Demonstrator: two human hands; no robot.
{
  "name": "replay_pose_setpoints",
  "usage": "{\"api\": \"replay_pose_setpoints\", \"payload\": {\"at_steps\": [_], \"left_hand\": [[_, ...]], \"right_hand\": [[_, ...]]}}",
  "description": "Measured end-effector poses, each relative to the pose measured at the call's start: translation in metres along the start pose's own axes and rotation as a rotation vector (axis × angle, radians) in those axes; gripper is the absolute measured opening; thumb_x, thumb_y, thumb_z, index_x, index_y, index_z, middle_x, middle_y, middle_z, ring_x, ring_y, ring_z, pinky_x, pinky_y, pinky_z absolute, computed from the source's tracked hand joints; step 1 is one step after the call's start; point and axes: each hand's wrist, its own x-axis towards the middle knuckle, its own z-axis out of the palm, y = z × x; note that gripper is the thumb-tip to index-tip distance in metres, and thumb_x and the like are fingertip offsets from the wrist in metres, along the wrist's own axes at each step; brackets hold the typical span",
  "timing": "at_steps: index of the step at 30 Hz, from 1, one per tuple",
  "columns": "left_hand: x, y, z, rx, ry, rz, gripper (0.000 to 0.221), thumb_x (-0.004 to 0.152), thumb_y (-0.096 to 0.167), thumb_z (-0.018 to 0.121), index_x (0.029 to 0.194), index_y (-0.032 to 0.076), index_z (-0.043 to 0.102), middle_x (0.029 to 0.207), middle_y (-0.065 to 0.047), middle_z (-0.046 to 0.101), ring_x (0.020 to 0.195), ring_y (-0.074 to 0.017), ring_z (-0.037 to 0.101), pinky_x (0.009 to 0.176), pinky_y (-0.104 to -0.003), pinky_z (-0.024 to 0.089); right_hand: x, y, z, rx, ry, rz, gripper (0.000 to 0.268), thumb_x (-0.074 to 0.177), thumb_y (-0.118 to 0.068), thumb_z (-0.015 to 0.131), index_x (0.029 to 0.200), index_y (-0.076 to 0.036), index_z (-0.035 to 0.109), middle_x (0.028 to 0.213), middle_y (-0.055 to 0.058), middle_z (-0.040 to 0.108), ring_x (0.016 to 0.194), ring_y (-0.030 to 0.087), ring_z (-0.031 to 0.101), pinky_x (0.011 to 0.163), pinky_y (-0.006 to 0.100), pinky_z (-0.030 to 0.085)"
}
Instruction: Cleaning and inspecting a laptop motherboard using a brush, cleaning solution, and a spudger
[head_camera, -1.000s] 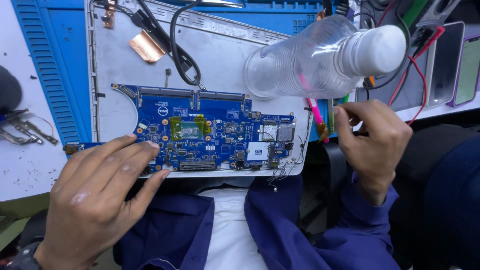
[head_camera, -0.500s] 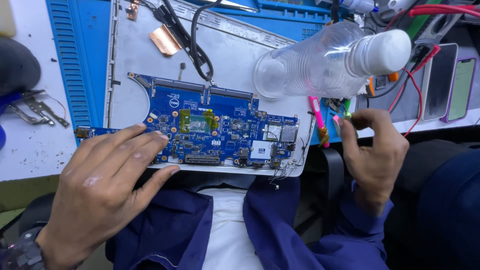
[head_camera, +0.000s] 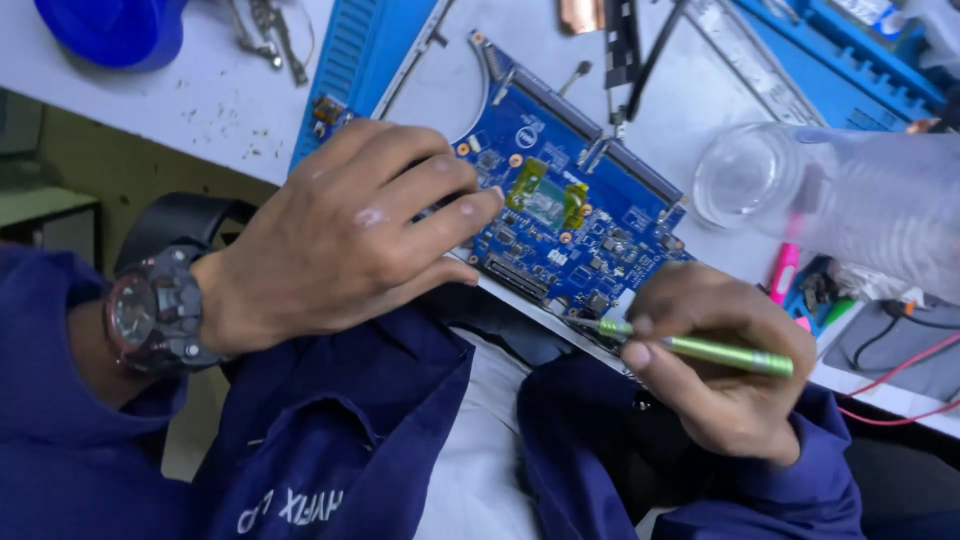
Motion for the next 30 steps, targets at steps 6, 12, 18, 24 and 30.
{"api": "replay_pose_setpoints", "payload": {"at_steps": [6, 12, 18, 24, 30], "left_hand": [[-0.005, -0.010, 0.006, -0.009, 0.040, 0.013, 0.042, 0.093, 0.038, 0.086, 0.120, 0.011, 0.070, 0.116, -0.006, 0.067, 0.109, -0.0282, 0.062, 0.087, -0.040, 0.055], [-0.003, -0.021, 0.017, -0.022, 0.112, -0.011, 0.007, 0.113, 0.011, 0.068, 0.107, 0.014, 0.070, 0.106, -0.001, 0.068, 0.103, -0.0230, 0.064, 0.083, -0.033, 0.052], [-0.003, -0.033, 0.028, -0.142, 0.068, -0.004, 0.009, 0.111, 0.009, 0.081, 0.111, 0.012, 0.072, 0.109, -0.004, 0.070, 0.105, -0.0255, 0.064, 0.077, -0.037, 0.051], [0.001, -0.040, 0.031, -0.207, 0.033, 0.008, 0.011, 0.112, 0.011, 0.081, 0.117, 0.012, 0.071, 0.114, -0.005, 0.068, 0.107, -0.0273, 0.062, 0.075, -0.041, 0.051], [0.002, -0.041, 0.031, -0.307, 0.022, -0.034, 0.012, 0.108, 0.013, 0.081, 0.116, 0.010, 0.071, 0.114, -0.007, 0.069, 0.109, -0.0293, 0.063, 0.076, -0.044, 0.052]], "right_hand": [[0.031, 0.017, 0.025, -0.133, -0.111, 0.271, 0.015, 0.090, -0.007, 0.071, 0.098, 0.004, 0.065, 0.090, 0.016, 0.073, 0.080, 0.022, 0.073, 0.078, 0.029, 0.058], [0.036, 0.032, 0.029, -0.174, -0.113, 0.222, 0.014, 0.092, -0.005, 0.068, 0.098, 0.007, 0.062, 0.083, 0.018, 0.071, 0.064, 0.019, 0.073, 0.070, 0.027, 0.060], [0.037, 0.045, 0.028, -0.136, -0.111, 0.214, 0.013, 0.090, -0.002, 0.064, 0.093, 0.007, 0.055, 0.075, 0.016, 0.068, 0.060, 0.022, 0.074, 0.063, 0.029, 0.062], [0.040, 0.049, 0.027, -0.147, -0.098, 0.200, 0.015, 0.088, -0.003, 0.065, 0.090, 0.009, 0.057, 0.073, 0.016, 0.068, 0.060, 0.024, 0.073, 0.070, 0.033, 0.065], [0.041, 0.048, 0.025, -0.187, -0.124, 0.229, 0.012, 0.086, -0.003, 0.067, 0.090, 0.007, 0.061, 0.074, 0.015, 0.069, 0.061, 0.024, 0.072, 0.056, 0.026, 0.055]]}}
